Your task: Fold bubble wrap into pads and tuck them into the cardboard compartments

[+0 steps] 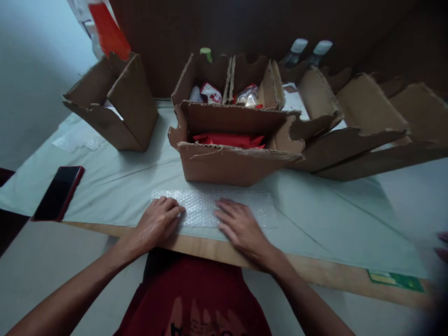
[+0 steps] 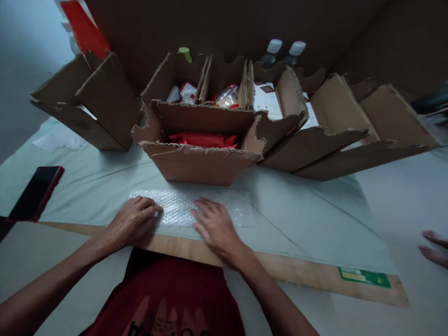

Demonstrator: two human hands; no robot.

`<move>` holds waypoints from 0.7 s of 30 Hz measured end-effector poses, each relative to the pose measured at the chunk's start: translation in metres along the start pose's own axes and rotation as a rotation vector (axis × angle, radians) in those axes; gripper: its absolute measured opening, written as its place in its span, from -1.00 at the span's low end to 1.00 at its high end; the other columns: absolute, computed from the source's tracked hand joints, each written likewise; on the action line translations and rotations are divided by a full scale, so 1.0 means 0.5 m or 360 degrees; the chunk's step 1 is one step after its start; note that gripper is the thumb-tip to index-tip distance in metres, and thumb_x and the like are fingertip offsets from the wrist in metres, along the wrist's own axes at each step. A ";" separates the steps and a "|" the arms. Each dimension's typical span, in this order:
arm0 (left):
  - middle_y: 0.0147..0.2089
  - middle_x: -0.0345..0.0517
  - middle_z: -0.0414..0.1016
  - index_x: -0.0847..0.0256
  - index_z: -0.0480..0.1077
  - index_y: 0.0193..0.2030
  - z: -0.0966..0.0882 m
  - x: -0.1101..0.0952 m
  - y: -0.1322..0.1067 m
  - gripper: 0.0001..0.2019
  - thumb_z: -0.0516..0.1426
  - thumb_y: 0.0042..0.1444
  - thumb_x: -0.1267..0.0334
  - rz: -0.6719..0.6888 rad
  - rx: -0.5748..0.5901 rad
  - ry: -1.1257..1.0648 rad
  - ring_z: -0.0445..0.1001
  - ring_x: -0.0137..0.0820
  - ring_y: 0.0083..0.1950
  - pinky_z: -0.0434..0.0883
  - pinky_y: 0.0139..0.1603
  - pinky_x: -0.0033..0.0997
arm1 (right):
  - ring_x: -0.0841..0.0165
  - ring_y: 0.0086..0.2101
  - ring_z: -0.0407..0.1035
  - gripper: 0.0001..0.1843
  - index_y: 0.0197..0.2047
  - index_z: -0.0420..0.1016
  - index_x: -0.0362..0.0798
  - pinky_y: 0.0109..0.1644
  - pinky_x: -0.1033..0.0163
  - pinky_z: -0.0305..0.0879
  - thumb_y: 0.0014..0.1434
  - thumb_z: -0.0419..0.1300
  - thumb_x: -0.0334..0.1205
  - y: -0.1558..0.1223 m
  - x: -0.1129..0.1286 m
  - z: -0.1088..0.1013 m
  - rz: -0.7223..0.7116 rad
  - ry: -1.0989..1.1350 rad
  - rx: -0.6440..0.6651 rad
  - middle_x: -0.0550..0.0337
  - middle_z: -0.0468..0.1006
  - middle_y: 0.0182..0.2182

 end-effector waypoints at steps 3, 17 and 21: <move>-0.11 -0.01 0.56 0.15 0.50 -0.03 0.001 0.005 -0.006 -0.77 0.09 0.26 0.43 0.0024 -0.0043 -0.0078 0.43 -0.19 -0.12 0.34 -0.14 -0.19 | -0.03 0.17 0.40 -0.63 0.07 0.62 0.01 0.18 -0.25 0.29 0.38 0.06 -0.09 -0.125 -0.112 -0.070 0.0522 -0.0334 -0.0382 -0.08 0.57 0.16; -0.14 0.03 0.50 0.17 0.47 -0.21 -0.018 0.069 -0.052 -0.90 0.18 0.15 0.24 -0.0814 -0.0221 0.0099 0.45 -0.13 -0.06 0.44 -0.03 -0.14 | -0.05 0.03 0.47 -0.61 -0.28 0.58 -0.01 0.05 -0.14 0.33 0.22 0.10 0.11 -0.056 -0.178 -0.109 0.0604 -0.0289 -0.0466 -0.12 0.63 0.03; -0.22 -0.07 0.53 0.14 0.38 -0.29 -0.030 0.066 -0.051 -0.94 0.12 0.11 0.36 -0.0897 -0.0256 -0.0139 0.50 -0.24 -0.17 0.43 -0.11 -0.23 | 0.22 -0.38 0.46 -0.69 -0.34 0.53 0.04 -0.26 0.11 0.37 0.12 0.27 0.13 -0.100 -0.136 -0.122 0.0791 0.0192 -0.0561 0.11 0.62 -0.37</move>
Point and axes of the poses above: each hand's wrist, its own y-axis towards the middle knuckle, its own z-axis out of the palm, x = y × z, the point moved 2 cm from there along y, towards the middle knuckle
